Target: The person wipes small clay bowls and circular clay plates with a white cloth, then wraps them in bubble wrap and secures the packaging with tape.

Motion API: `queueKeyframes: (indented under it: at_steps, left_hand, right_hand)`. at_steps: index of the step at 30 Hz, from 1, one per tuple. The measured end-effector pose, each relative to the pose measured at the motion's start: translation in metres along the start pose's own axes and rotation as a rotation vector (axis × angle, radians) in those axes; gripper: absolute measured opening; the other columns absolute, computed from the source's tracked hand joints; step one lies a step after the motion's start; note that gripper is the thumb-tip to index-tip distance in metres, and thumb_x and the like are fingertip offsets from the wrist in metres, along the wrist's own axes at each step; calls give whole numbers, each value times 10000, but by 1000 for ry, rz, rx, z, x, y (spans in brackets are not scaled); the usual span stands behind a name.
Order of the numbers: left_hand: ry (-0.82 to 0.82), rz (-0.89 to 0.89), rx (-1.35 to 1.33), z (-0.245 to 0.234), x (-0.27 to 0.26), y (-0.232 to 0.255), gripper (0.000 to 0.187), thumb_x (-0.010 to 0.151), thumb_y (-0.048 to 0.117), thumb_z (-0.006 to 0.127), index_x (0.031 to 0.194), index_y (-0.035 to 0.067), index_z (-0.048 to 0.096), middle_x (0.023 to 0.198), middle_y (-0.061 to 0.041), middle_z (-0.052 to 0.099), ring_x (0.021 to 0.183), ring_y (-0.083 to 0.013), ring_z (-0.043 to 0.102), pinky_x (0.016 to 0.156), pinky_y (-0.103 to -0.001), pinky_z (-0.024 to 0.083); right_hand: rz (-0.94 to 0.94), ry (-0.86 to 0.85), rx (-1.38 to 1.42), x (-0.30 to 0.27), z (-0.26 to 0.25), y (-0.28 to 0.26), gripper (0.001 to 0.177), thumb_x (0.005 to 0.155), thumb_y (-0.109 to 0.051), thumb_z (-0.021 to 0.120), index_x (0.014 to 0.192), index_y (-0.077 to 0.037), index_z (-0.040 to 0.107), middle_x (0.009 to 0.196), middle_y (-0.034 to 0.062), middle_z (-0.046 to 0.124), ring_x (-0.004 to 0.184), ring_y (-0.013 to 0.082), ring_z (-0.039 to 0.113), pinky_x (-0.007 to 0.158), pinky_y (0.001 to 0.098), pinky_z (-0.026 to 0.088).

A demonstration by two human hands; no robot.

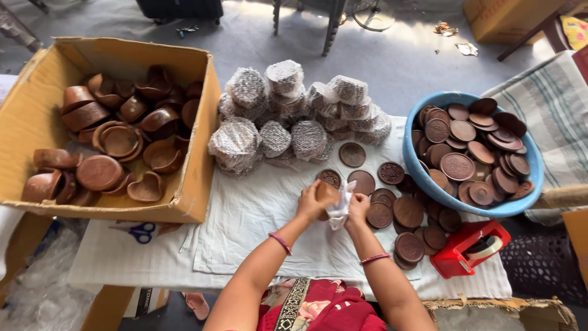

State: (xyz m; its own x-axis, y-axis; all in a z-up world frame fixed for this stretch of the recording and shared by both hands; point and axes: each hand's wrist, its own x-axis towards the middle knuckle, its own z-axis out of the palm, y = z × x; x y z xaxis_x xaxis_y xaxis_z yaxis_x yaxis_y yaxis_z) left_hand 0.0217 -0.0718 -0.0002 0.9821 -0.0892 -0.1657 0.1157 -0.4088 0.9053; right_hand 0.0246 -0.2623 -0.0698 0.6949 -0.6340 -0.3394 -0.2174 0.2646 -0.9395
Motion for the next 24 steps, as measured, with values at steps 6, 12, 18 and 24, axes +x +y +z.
queueKeyframes:
  at_steps: [6,12,18,24]
  left_hand:
    - [-347,-494,-1092,-75,-27,64,769,748,726,563,1377,284,578,1224,18,664,1068,-177,622,847,-421,546]
    - [-420,-528,-1224,-75,0,2,693,901,693,572,1374,189,624,1246,-33,683,1090,-227,643,890,-437,549]
    - [-302,-579,-1273,-67,-7,11,646,843,687,542,1314,253,625,1254,-3,677,1139,-240,643,921,-523,562]
    - [-243,-589,-1325,-62,-1,-7,718,819,745,543,1320,240,638,1256,-13,681,1132,-227,651,909,-451,577]
  right_hand:
    - [-410,-299,-448,-90,54,-69,182,950,-139,718,1111,-53,723,1002,69,743,916,177,701,799,300,542]
    - [-998,-796,-775,-130,60,-103,245,842,-91,712,1082,-58,744,1166,119,694,989,352,711,842,407,577]
    - [-968,-660,-1056,-114,76,-100,244,799,-4,653,1039,-7,698,1089,157,680,952,380,683,812,455,562]
    - [-899,-692,-886,-131,92,-106,173,805,8,667,967,-14,724,1065,161,692,1014,378,671,886,454,549]
